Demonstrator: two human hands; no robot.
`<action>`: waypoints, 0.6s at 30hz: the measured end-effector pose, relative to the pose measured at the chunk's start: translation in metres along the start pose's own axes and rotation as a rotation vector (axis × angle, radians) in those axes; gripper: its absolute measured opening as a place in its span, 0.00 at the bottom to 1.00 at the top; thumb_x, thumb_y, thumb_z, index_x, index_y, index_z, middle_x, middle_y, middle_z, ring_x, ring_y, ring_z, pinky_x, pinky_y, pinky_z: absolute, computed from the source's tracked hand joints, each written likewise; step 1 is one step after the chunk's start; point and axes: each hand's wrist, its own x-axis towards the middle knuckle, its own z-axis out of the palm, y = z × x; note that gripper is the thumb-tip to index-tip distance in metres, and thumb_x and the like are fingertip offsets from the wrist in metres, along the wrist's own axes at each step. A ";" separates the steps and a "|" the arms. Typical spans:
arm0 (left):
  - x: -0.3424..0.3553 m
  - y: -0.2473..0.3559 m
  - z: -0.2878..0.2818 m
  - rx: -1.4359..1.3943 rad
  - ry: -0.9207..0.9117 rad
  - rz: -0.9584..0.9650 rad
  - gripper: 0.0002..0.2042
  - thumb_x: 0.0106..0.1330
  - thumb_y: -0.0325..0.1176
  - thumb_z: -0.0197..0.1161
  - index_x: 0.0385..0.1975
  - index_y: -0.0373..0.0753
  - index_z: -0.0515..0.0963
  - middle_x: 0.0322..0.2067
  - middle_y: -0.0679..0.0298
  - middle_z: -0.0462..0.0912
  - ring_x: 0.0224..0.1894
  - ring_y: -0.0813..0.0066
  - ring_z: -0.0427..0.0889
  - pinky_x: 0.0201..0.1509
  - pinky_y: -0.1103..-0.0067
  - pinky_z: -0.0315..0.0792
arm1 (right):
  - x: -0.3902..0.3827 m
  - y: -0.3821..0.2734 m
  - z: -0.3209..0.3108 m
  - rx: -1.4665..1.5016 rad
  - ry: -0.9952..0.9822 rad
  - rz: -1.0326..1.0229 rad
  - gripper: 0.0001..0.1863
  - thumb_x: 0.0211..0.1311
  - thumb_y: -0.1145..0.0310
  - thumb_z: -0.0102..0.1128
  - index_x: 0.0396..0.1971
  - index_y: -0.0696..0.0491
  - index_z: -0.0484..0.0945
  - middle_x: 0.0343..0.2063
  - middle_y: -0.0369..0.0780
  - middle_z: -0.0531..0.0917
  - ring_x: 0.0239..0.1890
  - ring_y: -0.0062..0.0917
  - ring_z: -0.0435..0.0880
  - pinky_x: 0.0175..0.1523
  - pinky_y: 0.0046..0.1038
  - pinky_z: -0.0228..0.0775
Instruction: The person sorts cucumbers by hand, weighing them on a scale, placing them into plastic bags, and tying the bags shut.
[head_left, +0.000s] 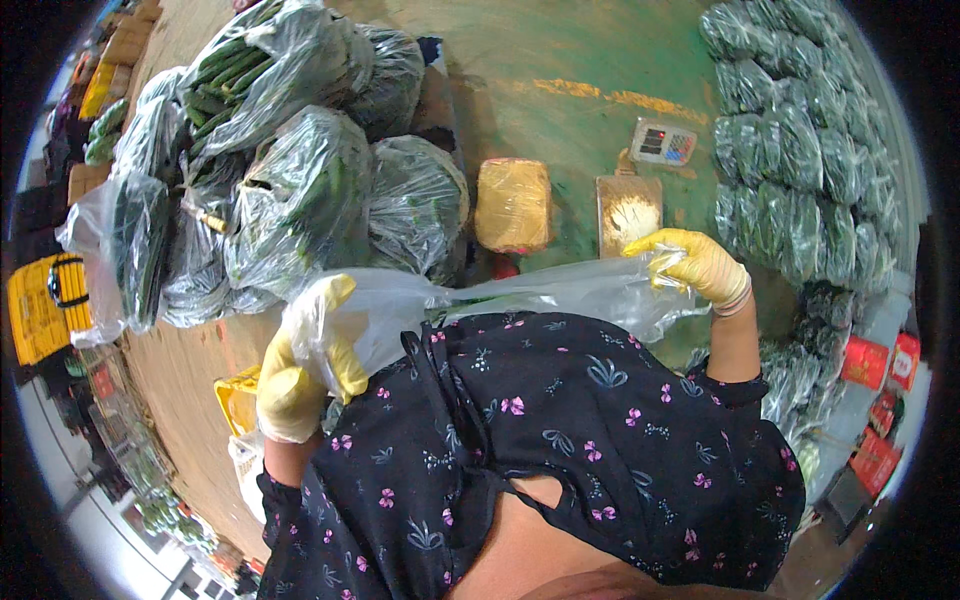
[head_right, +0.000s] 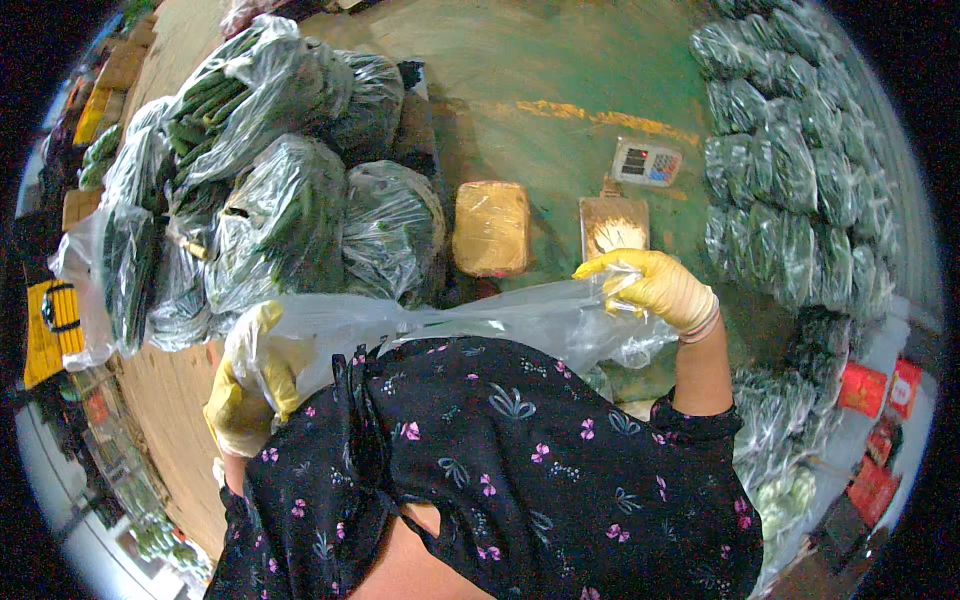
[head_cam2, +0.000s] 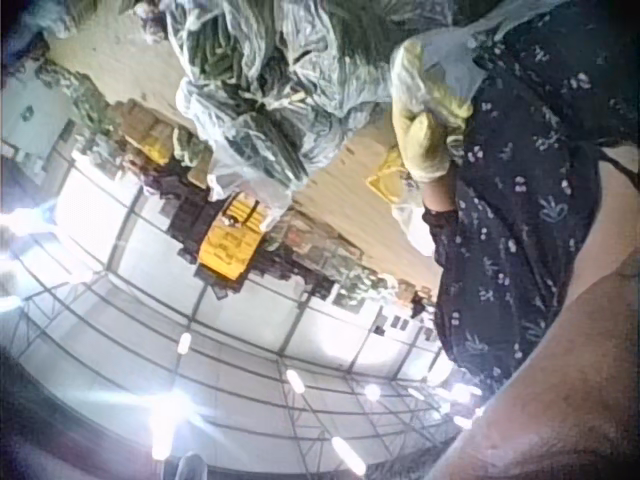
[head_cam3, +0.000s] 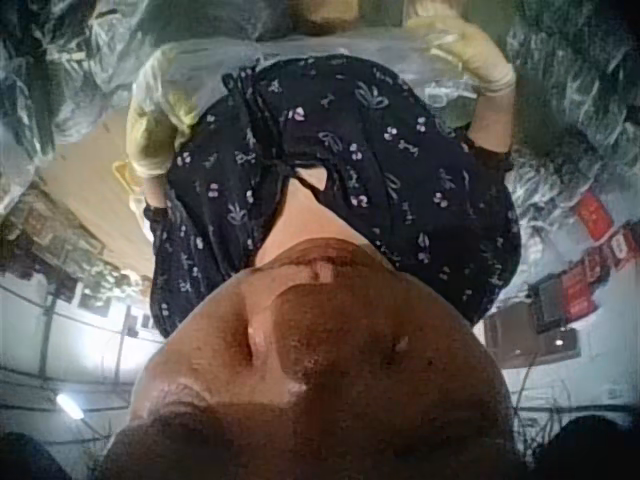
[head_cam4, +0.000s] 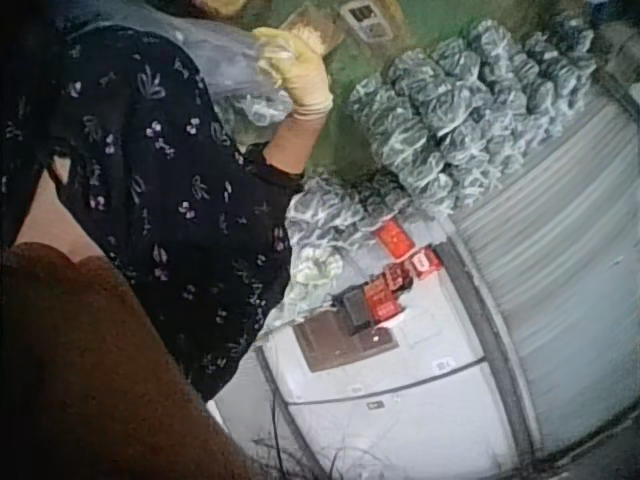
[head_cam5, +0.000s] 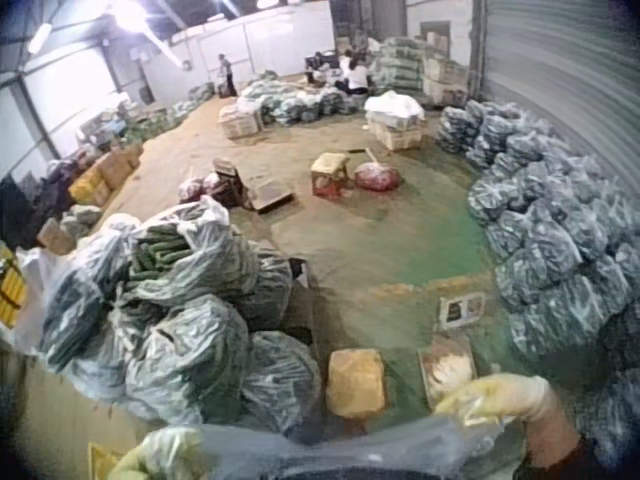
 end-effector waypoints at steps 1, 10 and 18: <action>0.008 0.000 0.007 -0.006 -0.038 -0.024 0.50 0.44 0.54 0.70 0.63 0.25 0.58 0.29 0.54 0.81 0.20 0.74 0.77 0.25 0.83 0.69 | -0.007 0.010 -0.005 0.032 0.033 0.001 0.20 0.54 0.67 0.63 0.47 0.58 0.79 0.36 0.33 0.82 0.34 0.12 0.76 0.39 0.17 0.70; 0.076 -0.023 0.041 0.124 -0.325 -0.066 0.48 0.53 0.52 0.66 0.68 0.32 0.49 0.24 0.61 0.78 0.24 0.75 0.77 0.26 0.83 0.70 | -0.041 0.085 -0.027 0.190 0.253 0.002 0.21 0.57 0.68 0.60 0.51 0.57 0.77 0.36 0.32 0.81 0.33 0.12 0.76 0.36 0.15 0.68; 0.111 -0.056 0.039 0.147 -0.371 -0.059 0.40 0.59 0.43 0.65 0.69 0.39 0.53 0.29 0.63 0.79 0.30 0.77 0.77 0.37 0.82 0.70 | -0.034 0.098 -0.033 0.094 0.409 -0.044 0.20 0.60 0.67 0.61 0.52 0.53 0.75 0.32 0.31 0.81 0.27 0.10 0.75 0.32 0.13 0.65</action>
